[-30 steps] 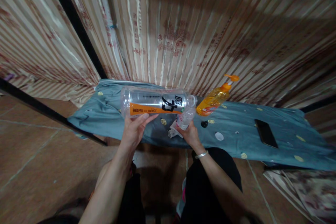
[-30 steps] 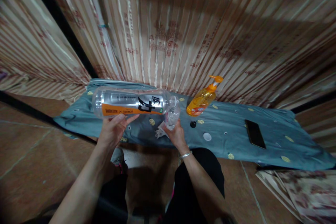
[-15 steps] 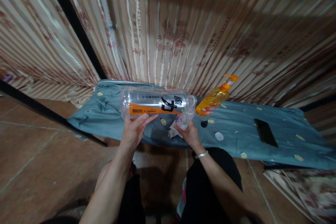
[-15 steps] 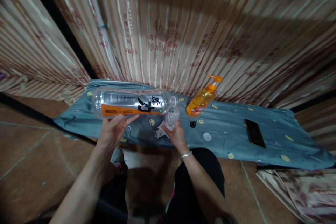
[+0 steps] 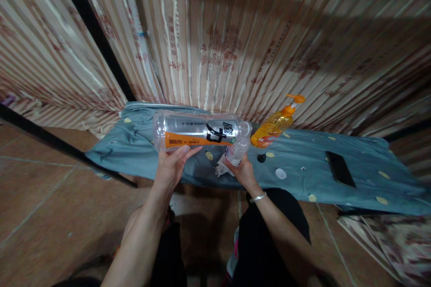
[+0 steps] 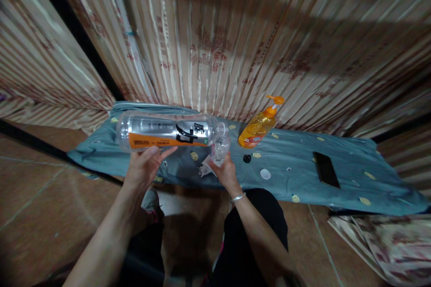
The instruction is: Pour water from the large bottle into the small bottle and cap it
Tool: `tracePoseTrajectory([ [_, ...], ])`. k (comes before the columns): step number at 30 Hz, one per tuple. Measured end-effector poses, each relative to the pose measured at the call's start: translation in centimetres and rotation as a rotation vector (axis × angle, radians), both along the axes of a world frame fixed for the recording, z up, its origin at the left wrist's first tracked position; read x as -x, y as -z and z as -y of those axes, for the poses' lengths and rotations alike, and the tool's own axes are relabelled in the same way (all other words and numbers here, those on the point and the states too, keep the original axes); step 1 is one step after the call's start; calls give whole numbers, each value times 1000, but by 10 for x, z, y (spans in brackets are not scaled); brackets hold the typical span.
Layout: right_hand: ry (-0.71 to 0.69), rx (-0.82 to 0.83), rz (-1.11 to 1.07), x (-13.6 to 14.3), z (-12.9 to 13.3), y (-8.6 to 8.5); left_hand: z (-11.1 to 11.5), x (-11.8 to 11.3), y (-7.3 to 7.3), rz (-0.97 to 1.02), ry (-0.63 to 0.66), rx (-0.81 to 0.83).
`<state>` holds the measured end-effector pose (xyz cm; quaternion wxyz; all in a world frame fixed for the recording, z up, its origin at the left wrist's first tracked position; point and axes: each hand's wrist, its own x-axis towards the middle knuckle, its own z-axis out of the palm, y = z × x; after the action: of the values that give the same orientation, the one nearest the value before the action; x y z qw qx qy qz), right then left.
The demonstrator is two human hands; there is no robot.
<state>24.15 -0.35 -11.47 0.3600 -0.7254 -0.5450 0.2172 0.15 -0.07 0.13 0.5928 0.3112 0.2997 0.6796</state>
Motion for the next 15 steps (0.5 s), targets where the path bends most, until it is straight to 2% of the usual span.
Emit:
tracePoseTrajectory([
  [15,15,6,13,0,0,1,1,0,-1,-33,6,-8],
])
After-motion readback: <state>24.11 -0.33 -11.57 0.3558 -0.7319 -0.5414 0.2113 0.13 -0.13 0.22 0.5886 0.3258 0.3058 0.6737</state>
